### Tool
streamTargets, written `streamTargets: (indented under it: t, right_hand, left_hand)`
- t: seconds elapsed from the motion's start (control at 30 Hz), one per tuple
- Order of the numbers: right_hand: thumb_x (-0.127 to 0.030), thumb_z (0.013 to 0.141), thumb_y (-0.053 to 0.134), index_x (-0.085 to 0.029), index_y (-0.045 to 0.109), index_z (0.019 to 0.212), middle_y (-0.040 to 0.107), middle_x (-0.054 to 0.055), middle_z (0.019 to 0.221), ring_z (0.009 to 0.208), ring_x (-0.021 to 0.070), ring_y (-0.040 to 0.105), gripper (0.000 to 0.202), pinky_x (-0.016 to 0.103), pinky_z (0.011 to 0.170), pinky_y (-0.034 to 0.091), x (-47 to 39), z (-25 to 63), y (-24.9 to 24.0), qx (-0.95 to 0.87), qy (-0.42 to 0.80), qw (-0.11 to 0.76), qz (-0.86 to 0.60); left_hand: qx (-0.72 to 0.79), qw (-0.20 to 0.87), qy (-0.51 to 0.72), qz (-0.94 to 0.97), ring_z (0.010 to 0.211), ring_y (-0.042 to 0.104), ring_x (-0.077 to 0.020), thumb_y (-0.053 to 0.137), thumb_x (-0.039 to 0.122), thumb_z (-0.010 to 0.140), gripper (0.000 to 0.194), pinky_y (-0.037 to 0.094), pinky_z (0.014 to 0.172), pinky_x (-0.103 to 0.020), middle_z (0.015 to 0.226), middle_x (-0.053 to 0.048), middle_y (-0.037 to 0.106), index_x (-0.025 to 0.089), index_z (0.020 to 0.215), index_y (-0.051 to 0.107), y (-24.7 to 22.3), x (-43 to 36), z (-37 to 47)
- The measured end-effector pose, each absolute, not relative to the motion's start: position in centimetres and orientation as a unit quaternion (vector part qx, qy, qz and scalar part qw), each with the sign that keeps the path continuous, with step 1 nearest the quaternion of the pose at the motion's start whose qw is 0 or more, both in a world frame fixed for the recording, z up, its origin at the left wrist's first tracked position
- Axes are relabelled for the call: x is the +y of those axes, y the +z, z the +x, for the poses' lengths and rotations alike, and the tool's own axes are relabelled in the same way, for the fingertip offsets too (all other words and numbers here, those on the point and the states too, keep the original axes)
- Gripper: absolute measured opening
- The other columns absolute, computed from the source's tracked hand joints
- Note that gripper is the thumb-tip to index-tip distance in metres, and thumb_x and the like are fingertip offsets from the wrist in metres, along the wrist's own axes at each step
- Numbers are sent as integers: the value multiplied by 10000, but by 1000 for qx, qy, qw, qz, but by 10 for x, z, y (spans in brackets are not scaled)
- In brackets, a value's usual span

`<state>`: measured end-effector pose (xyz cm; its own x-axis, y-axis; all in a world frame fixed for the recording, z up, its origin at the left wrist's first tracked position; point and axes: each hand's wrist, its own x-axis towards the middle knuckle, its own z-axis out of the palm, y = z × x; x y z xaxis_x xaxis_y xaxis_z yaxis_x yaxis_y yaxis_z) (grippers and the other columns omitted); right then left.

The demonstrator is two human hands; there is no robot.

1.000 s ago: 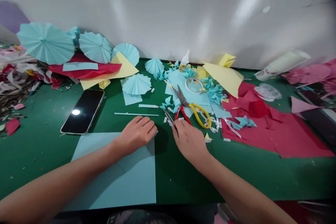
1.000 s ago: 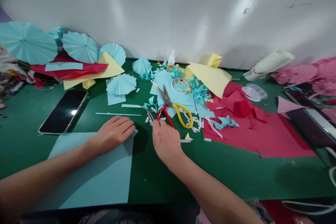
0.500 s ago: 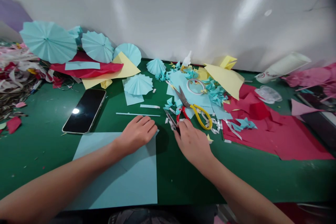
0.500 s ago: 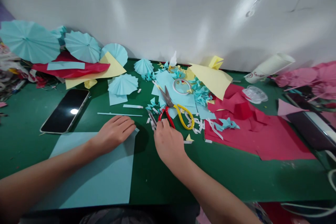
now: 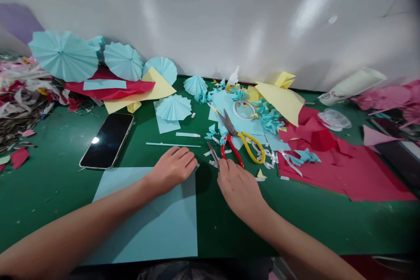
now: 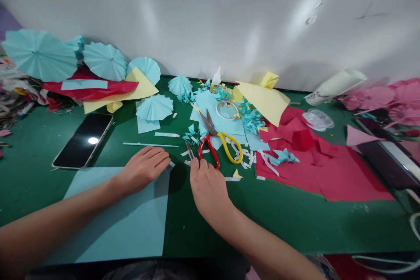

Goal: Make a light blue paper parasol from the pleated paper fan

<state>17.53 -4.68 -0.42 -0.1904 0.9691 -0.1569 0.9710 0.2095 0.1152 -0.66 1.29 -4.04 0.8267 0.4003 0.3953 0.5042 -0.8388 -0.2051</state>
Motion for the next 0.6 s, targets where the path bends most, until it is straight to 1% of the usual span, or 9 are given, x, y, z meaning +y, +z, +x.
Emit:
streamTargets:
  t: [0.07, 0.13, 0.2, 0.27, 0.37, 0.47, 0.5, 0.57, 0.6]
  right_hand:
    - [-80, 855, 331, -125, 520, 1016, 600, 96, 845, 703, 201, 602, 252, 281, 556, 395, -46, 175, -4, 765, -18, 101, 636]
    - [-85, 852, 341, -119, 505, 1048, 604, 100, 875, 699, 189, 598, 258, 272, 551, 387, -43, 177, -4, 756, -43, 76, 649]
    - [-106, 837, 386, -128, 501, 1042, 607, 85, 866, 693, 172, 588, 236, 260, 554, 384, -38, 181, -4, 740, -100, 21, 664]
    - [-119, 791, 448, -154, 516, 958, 597, 38, 774, 631, 143, 562, 183, 247, 545, 383, -32, 187, -3, 712, -182, -49, 676]
    - [-137, 742, 469, -185, 510, 865, 549, -23, 676, 540, 96, 525, 138, 237, 562, 410, -20, 200, 0, 656, -278, -200, 673]
    - [-213, 719, 515, -196, 502, 847, 553, -21, 726, 484, 82, 525, 129, 220, 461, 394, -8, 214, 1, 550, -394, -338, 654]
    - [-223, 712, 527, -201, 493, 835, 540, -32, 700, 460, 72, 506, 130, 212, 437, 377, -4, 217, 1, 502, -407, -405, 647]
    - [-233, 709, 541, -223, 461, 845, 517, -52, 681, 475, 57, 487, 158, 199, 450, 379, 2, 222, 0, 394, -409, -563, 601]
    - [-232, 697, 559, -228, 449, 832, 511, -58, 681, 492, 51, 485, 174, 193, 460, 384, 5, 223, 0, 342, -425, -612, 573]
  left_hand:
    - [-240, 150, -168, -944, 822, 558, -195, 396, 84, 862, 206, 421, 699, -311, 828, -76, 629, 112, 817, 595, -40, 13, -6]
    - [-240, 150, -170, -944, 825, 557, -193, 396, 90, 866, 206, 420, 702, -309, 823, -74, 628, 113, 819, 595, -40, 13, -6]
    - [-238, 151, -175, -943, 824, 559, -193, 404, 85, 863, 196, 420, 702, -309, 822, -75, 628, 111, 823, 595, -40, 13, -7]
    - [-236, 153, -178, -943, 820, 562, -191, 415, 74, 857, 184, 420, 703, -310, 819, -78, 628, 107, 828, 593, -41, 13, -7]
    - [-238, 154, -180, -942, 817, 568, -190, 421, 74, 859, 179, 423, 704, -310, 806, -79, 629, 103, 821, 593, -41, 13, -7]
    - [-238, 153, -186, -941, 812, 575, -195, 413, 78, 865, 194, 429, 693, -308, 795, -78, 633, 101, 807, 597, -41, 13, -6]
    - [-236, 153, -189, -941, 810, 577, -197, 410, 78, 866, 199, 432, 688, -308, 793, -78, 634, 100, 806, 599, -41, 13, -6]
    - [-236, 153, -191, -940, 811, 580, -198, 406, 77, 867, 205, 436, 686, -308, 793, -79, 636, 100, 813, 602, -40, 13, -6]
    - [-236, 154, -191, -940, 812, 581, -198, 405, 77, 868, 206, 437, 686, -308, 795, -79, 637, 100, 816, 603, -40, 12, -6]
